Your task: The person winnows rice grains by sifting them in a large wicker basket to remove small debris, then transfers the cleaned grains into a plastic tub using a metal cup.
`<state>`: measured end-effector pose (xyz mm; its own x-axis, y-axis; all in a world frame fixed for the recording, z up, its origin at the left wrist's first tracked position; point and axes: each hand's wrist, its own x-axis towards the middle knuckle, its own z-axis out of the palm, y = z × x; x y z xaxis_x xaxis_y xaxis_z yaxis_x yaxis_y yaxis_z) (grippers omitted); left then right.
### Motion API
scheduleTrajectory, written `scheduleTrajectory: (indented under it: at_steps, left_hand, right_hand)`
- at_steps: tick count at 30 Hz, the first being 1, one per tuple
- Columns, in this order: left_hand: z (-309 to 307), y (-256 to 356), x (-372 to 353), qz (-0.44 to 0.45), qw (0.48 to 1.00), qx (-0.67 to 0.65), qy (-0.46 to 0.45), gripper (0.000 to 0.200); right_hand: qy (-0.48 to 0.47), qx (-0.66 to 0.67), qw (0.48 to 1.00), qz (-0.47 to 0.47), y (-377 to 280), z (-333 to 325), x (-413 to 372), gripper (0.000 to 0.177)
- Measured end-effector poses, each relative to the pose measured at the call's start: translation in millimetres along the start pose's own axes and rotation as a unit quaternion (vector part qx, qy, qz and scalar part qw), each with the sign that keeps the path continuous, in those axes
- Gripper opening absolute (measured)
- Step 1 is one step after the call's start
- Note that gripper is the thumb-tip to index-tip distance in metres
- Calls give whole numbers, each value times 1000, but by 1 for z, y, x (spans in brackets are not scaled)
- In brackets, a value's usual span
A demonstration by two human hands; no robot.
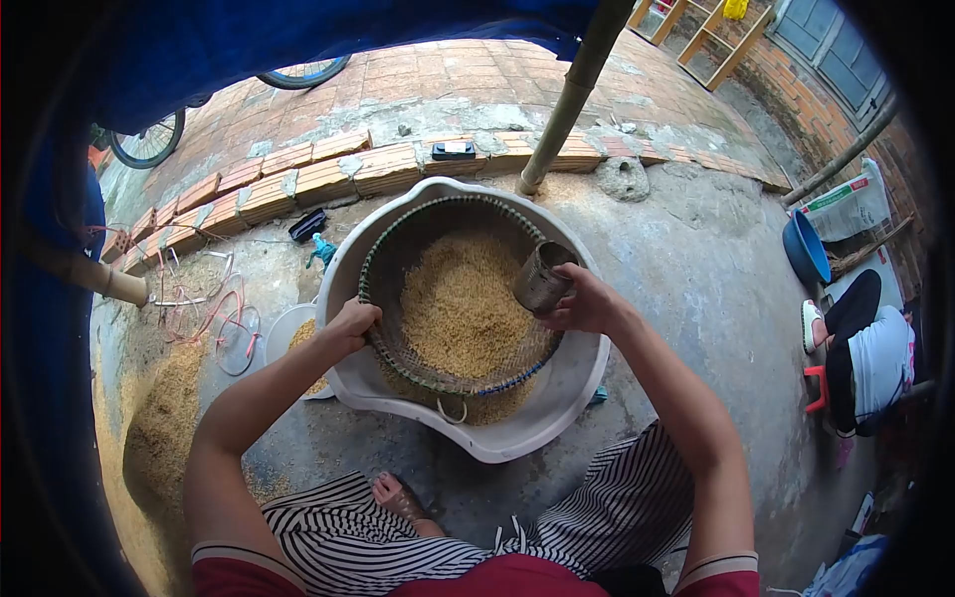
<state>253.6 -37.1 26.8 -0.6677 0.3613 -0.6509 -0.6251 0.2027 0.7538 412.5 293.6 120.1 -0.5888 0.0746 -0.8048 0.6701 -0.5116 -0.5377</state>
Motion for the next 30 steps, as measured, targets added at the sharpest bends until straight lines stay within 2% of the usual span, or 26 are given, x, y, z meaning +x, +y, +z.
scheduleTrajectory:
  at_steps: [1, 2, 3, 4, 6, 8, 9, 11, 13, 15, 18, 20, 21, 23, 24, 26, 27, 29, 30]
  left_hand:
    - [4, 2, -3, 1, 1000, 1, 0, 28]
    - [8, 4, -7, 85, 995, -40, 16, 31]
    - [12, 10, -15, 168, 982, -81, 33, 34]
    - [12, 16, -20, 169, 982, -80, 32, 34]
    - [11, 29, -29, 365, 929, -61, 17, 37]
    - [14, 41, -38, 384, 920, -65, 27, 37]
    - [13, 46, -40, 403, 912, -68, 39, 37]
    - [8, 48, -24, 380, 921, -65, 49, 37]
    - [13, 51, -12, 246, 957, -135, 75, 35]
    - [16, 46, -7, 215, 965, -126, 85, 33]
    - [13, 34, -5, 174, 975, -119, 69, 30]
    - [5, 24, -4, 97, 985, -137, 31, 32]
    - [5, 18, -4, 93, 986, -137, 34, 32]
    - [5, 9, -2, 13, 994, -105, 2, 32]
    - [3, 2, 4, 11, 994, -105, 5, 32]
    - [0, -16, 21, -49, 999, 10, 15, 38]
    - [7, -14, 11, -50, 999, 7, 15, 38]
    - [25, -5, -22, 43, 984, 93, 143, 48]
    - [22, -13, -24, 204, 928, 240, 200, 55]
  right_hand:
    - [-43, -36, 998, -40, -5, 0, 0, 63]
    - [-86, -72, 990, -80, -9, 0, -1, 63]
    - [-87, -72, 990, -81, -10, 1, -3, 63]
    - [-96, -105, 986, -92, -12, 3, -6, 63]
    - [-104, -135, 980, -103, -12, 11, -20, 64]
    - [-16, -159, 973, -165, -7, 29, -39, 64]
    - [-19, -160, 973, -164, -8, 32, -42, 64]
    - [7, -189, 960, -208, -12, 36, -45, 62]
    - [-25, -179, 965, -192, -17, 34, -42, 63]
    - [-53, -167, 968, -180, -18, 34, -45, 63]
    - [-36, -187, 963, -193, -19, 40, -55, 68]
    - [-15, -207, 950, -235, -16, 42, -60, 70]
    - [-16, -207, 951, -231, -14, 40, -54, 70]
    - [-39, -228, 941, -246, -9, 35, -34, 71]
    - [-41, -228, 942, -244, -5, 33, -26, 71]
    - [-83, -226, 960, -143, 1, 30, -11, 76]
    - [-83, -228, 960, -141, 8, 27, -1, 76]
    - [-78, -248, 959, -109, 25, 24, 19, 80]
    - [-65, -273, 954, -106, 29, 24, 24, 82]
